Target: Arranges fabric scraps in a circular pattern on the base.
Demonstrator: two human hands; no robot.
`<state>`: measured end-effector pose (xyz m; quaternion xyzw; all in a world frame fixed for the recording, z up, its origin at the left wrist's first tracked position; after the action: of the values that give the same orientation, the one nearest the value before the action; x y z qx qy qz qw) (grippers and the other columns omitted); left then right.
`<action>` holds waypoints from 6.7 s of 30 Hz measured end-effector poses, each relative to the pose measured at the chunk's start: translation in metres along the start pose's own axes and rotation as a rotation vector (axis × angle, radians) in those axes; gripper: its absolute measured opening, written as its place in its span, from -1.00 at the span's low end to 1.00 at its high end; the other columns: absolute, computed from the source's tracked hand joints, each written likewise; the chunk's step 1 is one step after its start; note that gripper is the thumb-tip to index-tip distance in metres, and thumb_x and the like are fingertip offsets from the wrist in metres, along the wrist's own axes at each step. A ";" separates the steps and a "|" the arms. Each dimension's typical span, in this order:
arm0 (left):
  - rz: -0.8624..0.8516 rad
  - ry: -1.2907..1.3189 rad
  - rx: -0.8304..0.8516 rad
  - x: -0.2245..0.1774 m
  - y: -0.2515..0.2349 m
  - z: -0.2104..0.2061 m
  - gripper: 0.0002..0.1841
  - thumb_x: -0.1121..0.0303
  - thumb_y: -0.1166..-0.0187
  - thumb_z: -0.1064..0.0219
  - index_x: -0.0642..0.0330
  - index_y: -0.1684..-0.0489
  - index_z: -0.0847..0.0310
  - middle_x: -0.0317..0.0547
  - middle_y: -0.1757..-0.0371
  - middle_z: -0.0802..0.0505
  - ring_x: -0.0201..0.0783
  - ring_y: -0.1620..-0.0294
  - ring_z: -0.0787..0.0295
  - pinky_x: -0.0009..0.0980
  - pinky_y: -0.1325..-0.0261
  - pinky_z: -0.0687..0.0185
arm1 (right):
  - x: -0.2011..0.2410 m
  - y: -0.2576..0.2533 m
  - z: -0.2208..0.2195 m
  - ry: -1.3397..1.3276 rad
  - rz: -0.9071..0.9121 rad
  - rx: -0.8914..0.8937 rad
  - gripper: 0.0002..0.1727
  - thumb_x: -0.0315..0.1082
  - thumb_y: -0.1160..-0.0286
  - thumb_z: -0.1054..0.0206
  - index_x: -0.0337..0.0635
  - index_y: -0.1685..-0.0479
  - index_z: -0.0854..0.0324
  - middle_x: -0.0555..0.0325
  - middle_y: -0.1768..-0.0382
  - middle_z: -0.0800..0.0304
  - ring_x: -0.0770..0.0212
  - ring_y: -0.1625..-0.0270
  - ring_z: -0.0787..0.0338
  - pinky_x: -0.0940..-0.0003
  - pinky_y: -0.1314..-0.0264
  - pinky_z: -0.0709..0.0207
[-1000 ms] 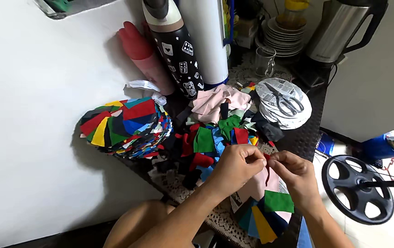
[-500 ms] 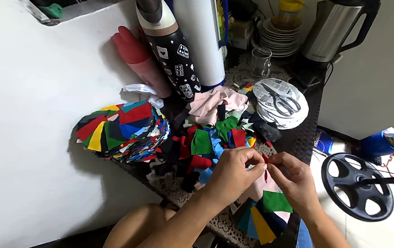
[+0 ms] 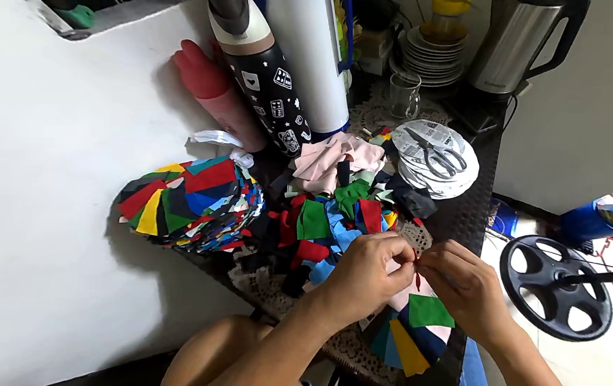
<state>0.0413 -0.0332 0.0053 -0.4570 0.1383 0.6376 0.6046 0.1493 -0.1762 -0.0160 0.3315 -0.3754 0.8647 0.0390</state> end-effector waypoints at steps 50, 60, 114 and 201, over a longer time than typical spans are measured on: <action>-0.018 0.003 -0.341 -0.007 0.016 -0.023 -0.78 0.58 -0.50 -0.20 0.34 0.08 -0.77 -0.04 0.06 -0.88 -0.42 0.00 -0.82 -0.56 -0.13 -0.73 | 0.015 -0.006 0.021 -0.695 -0.602 -0.132 -0.83 -0.51 -0.53 -0.17 -0.12 0.32 -0.65 0.32 0.46 -0.85 0.41 0.42 -0.86 0.47 0.25 -0.81; 0.065 0.394 -0.210 -0.026 0.026 -0.027 -0.60 0.42 -0.49 -0.46 0.47 -0.23 -0.60 -0.09 -0.04 -0.89 -0.46 -0.06 -0.85 -0.51 -0.19 -0.79 | 0.048 -0.019 0.023 -0.240 -0.529 0.035 -0.86 -0.36 -0.55 -0.31 -0.16 0.25 -0.78 0.42 0.45 -0.82 0.64 0.43 -0.75 0.69 0.32 -0.66; 0.407 -0.335 0.224 0.014 0.040 -0.073 -0.81 0.29 -0.56 -0.27 0.09 0.21 -0.83 -0.30 0.53 -0.79 -0.37 0.51 -0.69 -0.29 0.28 -0.60 | -0.015 0.097 0.003 0.360 -0.595 -0.109 -0.86 -0.33 -0.46 -0.37 -0.13 0.32 -0.84 0.20 0.43 -0.87 0.28 0.33 -0.84 0.26 0.20 -0.66; -0.009 -0.709 0.227 0.001 0.062 -0.108 -0.14 -0.34 -0.75 0.27 0.15 -0.84 -0.13 0.16 -0.81 -0.35 0.13 -0.89 -0.02 0.23 -0.79 0.35 | -0.075 0.150 0.027 -0.378 -0.786 -0.598 -0.75 -0.41 -0.61 -0.20 -0.16 0.01 -0.82 0.21 -0.27 -0.78 0.37 -0.32 -0.72 0.45 -0.30 -0.64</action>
<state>0.0306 -0.1262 -0.0777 -0.1385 -0.0116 0.7342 0.6646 0.1748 -0.2884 -0.1406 0.5719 -0.4533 0.5651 0.3848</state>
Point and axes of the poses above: each hand's wrist, its own y-axis away from the middle knuckle, its own z-axis out of the back of the hand, x = y × z, the point moved 3 cm from there along -y, towards the middle knuckle
